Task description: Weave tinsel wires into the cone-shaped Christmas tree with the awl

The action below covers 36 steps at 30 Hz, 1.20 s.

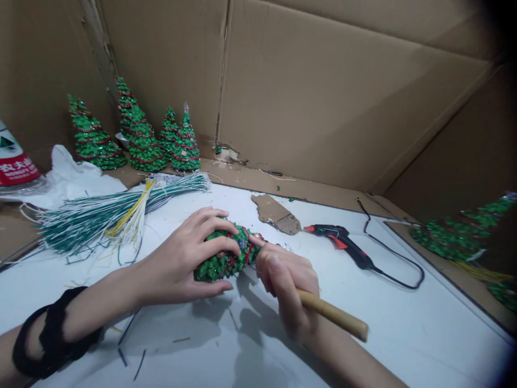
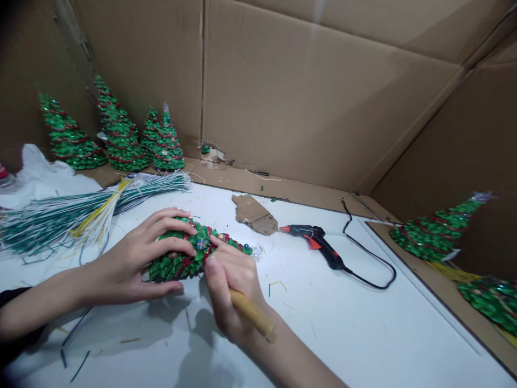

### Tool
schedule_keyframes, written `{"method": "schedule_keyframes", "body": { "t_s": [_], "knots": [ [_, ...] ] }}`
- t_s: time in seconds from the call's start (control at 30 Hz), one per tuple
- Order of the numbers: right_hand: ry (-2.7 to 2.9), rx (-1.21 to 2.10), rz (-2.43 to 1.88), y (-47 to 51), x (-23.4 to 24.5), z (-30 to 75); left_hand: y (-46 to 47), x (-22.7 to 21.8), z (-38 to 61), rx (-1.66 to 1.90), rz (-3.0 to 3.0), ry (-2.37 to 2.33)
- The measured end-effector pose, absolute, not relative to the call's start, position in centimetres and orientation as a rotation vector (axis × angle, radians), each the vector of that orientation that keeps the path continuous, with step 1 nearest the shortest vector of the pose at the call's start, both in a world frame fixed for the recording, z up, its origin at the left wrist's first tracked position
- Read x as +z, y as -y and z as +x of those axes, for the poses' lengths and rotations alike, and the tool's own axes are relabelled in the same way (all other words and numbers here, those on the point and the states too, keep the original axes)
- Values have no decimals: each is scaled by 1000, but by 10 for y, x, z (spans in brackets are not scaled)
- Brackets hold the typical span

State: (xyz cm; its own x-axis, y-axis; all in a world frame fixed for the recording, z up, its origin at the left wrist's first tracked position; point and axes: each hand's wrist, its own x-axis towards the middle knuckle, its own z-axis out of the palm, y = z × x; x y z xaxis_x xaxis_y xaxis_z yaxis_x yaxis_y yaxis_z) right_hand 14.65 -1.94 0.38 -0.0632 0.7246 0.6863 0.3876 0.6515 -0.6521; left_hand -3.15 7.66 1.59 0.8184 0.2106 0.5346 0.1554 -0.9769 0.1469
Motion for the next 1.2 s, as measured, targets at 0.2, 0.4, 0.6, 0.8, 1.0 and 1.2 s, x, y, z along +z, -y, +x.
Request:
{"method": "schedule_keyframes", "body": {
  "t_s": [0.2,0.4,0.6,0.8,1.0,1.2],
  "knots": [
    [1783,154,-808,12,-5,143,-80,15,-31,913,2907,-272],
    [1790,125,-844,12,-7,141,-79,15,-30,950,2874,-267],
    [1632,361,-1101,9,9,137,-81,16,-31,946,2868,-207],
    [1500,667,-1172,-1,23,142,-86,19,-30,928,2863,-204],
    [1239,1019,-1065,-2,13,150,-83,12,-32,1048,2865,-235],
    [1156,1057,-952,-3,5,153,-79,9,-31,1265,2902,-298]
  ]
}}
